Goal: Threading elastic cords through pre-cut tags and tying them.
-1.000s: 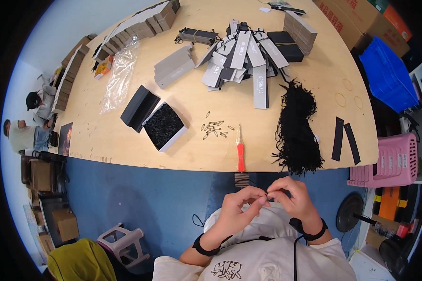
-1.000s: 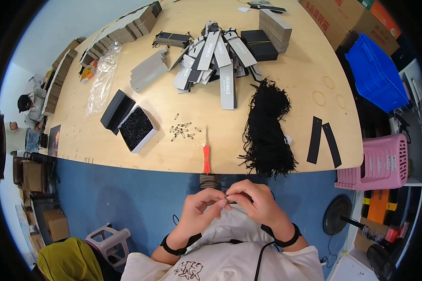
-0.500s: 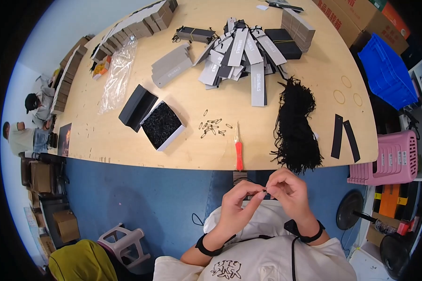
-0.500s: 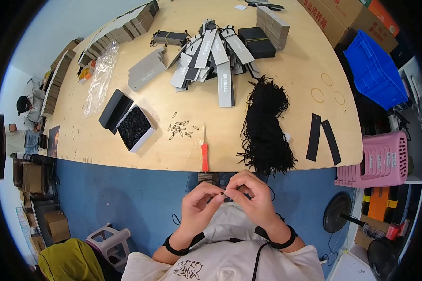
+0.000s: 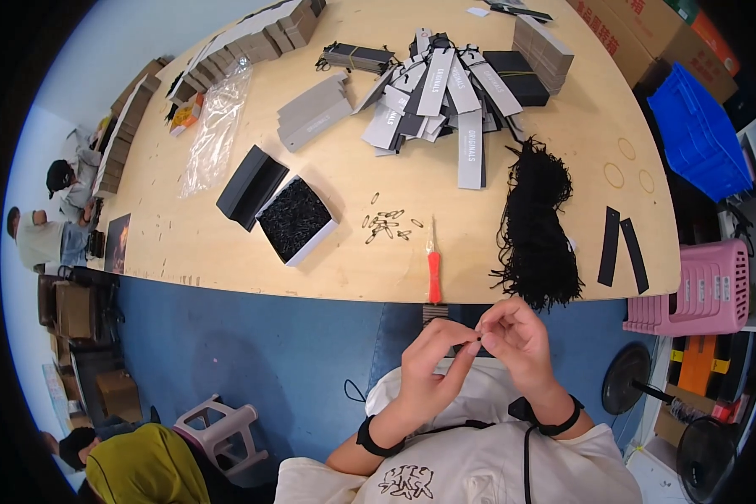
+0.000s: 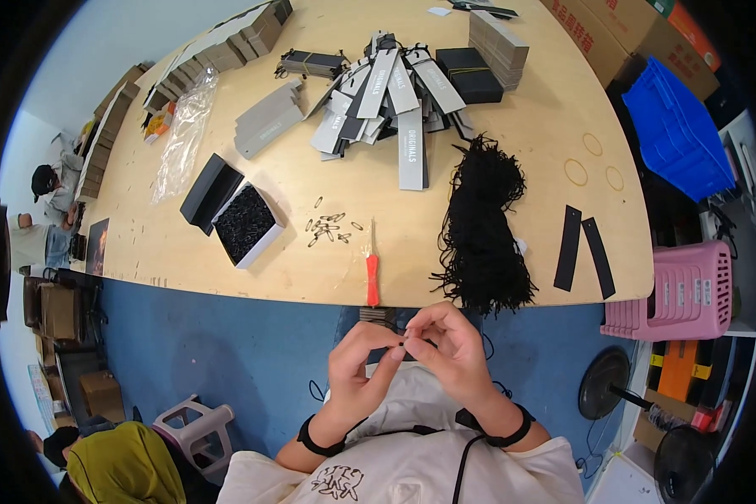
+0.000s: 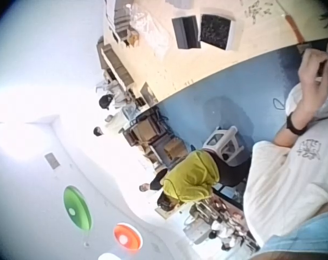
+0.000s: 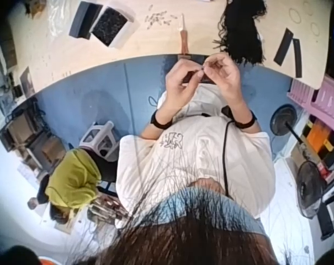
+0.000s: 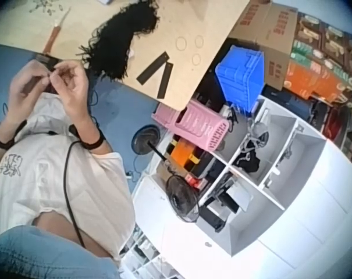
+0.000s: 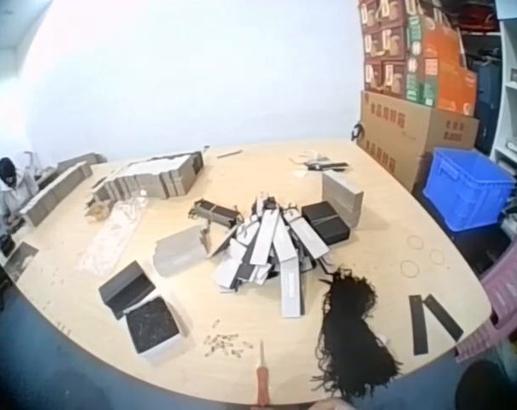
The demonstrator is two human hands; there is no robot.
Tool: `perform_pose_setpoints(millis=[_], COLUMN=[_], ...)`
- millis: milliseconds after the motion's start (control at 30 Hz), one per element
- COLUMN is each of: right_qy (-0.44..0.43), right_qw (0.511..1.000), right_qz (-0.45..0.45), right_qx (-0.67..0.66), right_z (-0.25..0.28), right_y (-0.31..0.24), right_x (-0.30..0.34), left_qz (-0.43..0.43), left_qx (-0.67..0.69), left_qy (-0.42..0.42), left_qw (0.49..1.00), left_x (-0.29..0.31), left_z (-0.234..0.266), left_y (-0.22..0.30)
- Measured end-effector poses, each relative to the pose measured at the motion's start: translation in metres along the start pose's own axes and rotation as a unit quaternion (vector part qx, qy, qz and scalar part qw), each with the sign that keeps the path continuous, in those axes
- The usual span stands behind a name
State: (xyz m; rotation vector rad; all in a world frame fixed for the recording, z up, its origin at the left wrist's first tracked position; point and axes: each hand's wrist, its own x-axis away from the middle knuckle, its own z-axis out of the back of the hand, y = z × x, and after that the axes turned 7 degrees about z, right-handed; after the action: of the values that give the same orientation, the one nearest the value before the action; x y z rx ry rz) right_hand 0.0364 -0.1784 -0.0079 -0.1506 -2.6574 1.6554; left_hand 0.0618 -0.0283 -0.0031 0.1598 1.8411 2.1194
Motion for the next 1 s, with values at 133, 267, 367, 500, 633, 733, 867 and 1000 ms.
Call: perform_pose_setpoints(millis=[133,267,367,500,633,733,867,1000], right_qy=[-0.012,-0.025,-0.042,-0.087,-0.134,-0.175,-0.212,-0.269], right_qw=[0.997,0.985,0.979,0.992,0.967,0.961,0.949,0.911], right_qz=[-0.051,-0.103,-0.134,-0.003,0.068,0.002,-0.039,-0.004], right_qx=[-0.060,-0.138,-0.149,0.090,0.205,0.213,0.229,0.312], right_z=[0.001,0.002,0.005,0.010,0.018,0.021,0.020,0.020], right_y=[-0.002,-0.006,-0.010,-0.013,-0.022,-0.034,-0.043,-0.045], right_x=[-0.001,-0.005,-0.006,-0.010,-0.015,-0.016,-0.019,-0.023], left_qz=[-0.011,-0.009,0.001,0.046,0.054,0.055,0.042,0.042], left_qx=[0.013,0.018,0.043,0.074,0.080,0.072,0.008,-0.014], left_qy=[0.003,-0.012,-0.039,-0.093,-0.135,-0.194,-0.250,-0.274], left_qw=[1.000,1.000,0.998,0.992,0.986,0.977,0.967,0.961], left_x=[-0.002,-0.002,-0.003,-0.004,-0.007,-0.011,-0.015,-0.016], left_z=[-0.002,-0.001,0.002,0.010,0.019,0.024,0.028,0.029], left_y=[0.002,0.002,0.000,-0.001,0.001,0.003,0.005,0.004])
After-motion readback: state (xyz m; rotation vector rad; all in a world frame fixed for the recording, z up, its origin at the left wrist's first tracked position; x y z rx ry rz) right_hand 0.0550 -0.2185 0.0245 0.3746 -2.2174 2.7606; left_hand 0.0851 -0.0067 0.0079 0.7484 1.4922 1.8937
